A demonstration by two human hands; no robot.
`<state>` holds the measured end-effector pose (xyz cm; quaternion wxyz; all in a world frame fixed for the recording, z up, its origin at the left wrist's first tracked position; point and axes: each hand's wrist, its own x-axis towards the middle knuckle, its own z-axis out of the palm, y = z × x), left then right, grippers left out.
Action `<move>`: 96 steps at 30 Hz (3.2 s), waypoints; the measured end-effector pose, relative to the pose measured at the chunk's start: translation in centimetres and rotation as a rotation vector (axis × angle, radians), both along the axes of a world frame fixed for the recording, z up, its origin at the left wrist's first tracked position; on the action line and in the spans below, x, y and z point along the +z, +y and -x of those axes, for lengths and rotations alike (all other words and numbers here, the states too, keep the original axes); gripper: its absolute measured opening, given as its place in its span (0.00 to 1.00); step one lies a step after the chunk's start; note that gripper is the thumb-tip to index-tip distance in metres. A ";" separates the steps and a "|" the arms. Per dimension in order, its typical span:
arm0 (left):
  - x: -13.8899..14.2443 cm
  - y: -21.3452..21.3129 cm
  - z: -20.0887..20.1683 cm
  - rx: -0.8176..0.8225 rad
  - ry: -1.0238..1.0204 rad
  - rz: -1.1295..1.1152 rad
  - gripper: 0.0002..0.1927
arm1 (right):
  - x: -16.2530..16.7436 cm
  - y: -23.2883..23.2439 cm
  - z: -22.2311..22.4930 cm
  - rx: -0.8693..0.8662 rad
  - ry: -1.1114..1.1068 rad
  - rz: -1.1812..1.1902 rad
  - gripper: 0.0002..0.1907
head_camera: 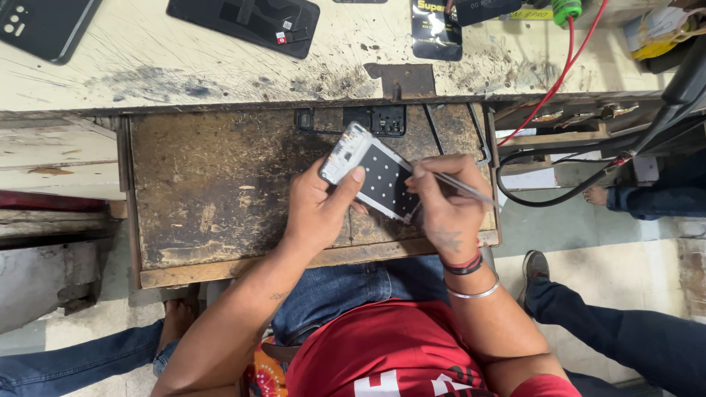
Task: The person handles smartphones on a cluttered repair bench, presses a phone's buttons and turns it over, then uses a metal pry tool to open a phone frame and works the tool along the frame edges and inside the housing.
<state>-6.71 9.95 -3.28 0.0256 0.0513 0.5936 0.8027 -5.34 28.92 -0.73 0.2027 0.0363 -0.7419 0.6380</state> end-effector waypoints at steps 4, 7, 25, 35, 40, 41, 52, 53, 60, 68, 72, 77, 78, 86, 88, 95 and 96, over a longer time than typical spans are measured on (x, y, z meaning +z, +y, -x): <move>0.1 -0.4 0.4 0.034 -0.019 -0.049 0.10 | 0.0 1.5 0.4 0.066 -0.114 0.507 0.07; 0.2 -0.4 0.5 0.032 -0.046 -0.067 0.10 | 0.5 2.9 0.5 0.211 -0.201 0.709 0.06; -0.1 -0.8 0.7 -0.012 -0.061 -0.280 0.13 | 0.0 3.6 -1.4 0.034 -0.350 0.150 0.17; 1.6 -2.2 0.9 -0.319 -0.069 -0.471 0.30 | -0.4 5.3 0.1 0.169 -0.545 0.483 0.10; 1.5 -2.3 0.9 -0.490 -0.126 -0.457 0.31 | 0.2 7.6 1.1 0.250 -0.573 0.449 0.14; 1.3 -2.0 1.0 -0.485 -0.130 -0.366 0.30 | 0.3 7.7 1.2 0.249 -0.562 0.413 0.14; 1.5 -1.0 0.6 -0.408 -0.106 0.043 0.24 | 5.3 5.2 2.6 0.068 0.071 -0.656 0.11; 1.6 -1.0 0.6 -0.394 -0.070 0.081 0.24 | 5.8 4.9 2.8 0.076 0.065 -0.681 0.10; 1.9 -0.8 0.6 -0.367 0.044 0.224 0.21 | 7.4 3.0 3.0 0.221 0.085 -0.874 0.08; 2.7 -0.6 0.5 -0.378 -0.131 0.178 0.20 | 7.1 2.8 3.6 0.229 0.192 -1.072 0.05; 2.8 -0.6 0.4 -0.332 0.001 0.252 0.20 | 7.4 4.0 3.9 0.185 0.180 -1.121 0.06; 2.3 -0.1 0.6 -0.347 -0.100 0.310 0.21 | 7.0 3.0 3.1 0.279 0.211 -1.064 0.08; 2.2 0.0 0.6 -0.340 -0.098 0.347 0.21 | 6.9 2.7 3.1 0.293 0.215 -1.082 0.09; 1.1 -0.8 0.9 -0.296 -0.163 0.001 0.23 | 8.3 5.5 3.9 -0.239 0.206 -0.922 0.14; 0.8 -0.7 0.9 -0.285 -0.176 -0.002 0.23 | 9.6 7.3 3.4 -0.450 0.201 -0.972 0.21; 0.9 -0.7 1.1 -0.266 -0.126 0.013 0.22 | 11.6 11.0 5.8 -0.294 -0.236 -0.634 0.15; 1.0 -0.8 1.1 -0.262 -0.109 0.006 0.22 | 10.8 10.7 5.6 -0.118 -0.147 -0.387 0.14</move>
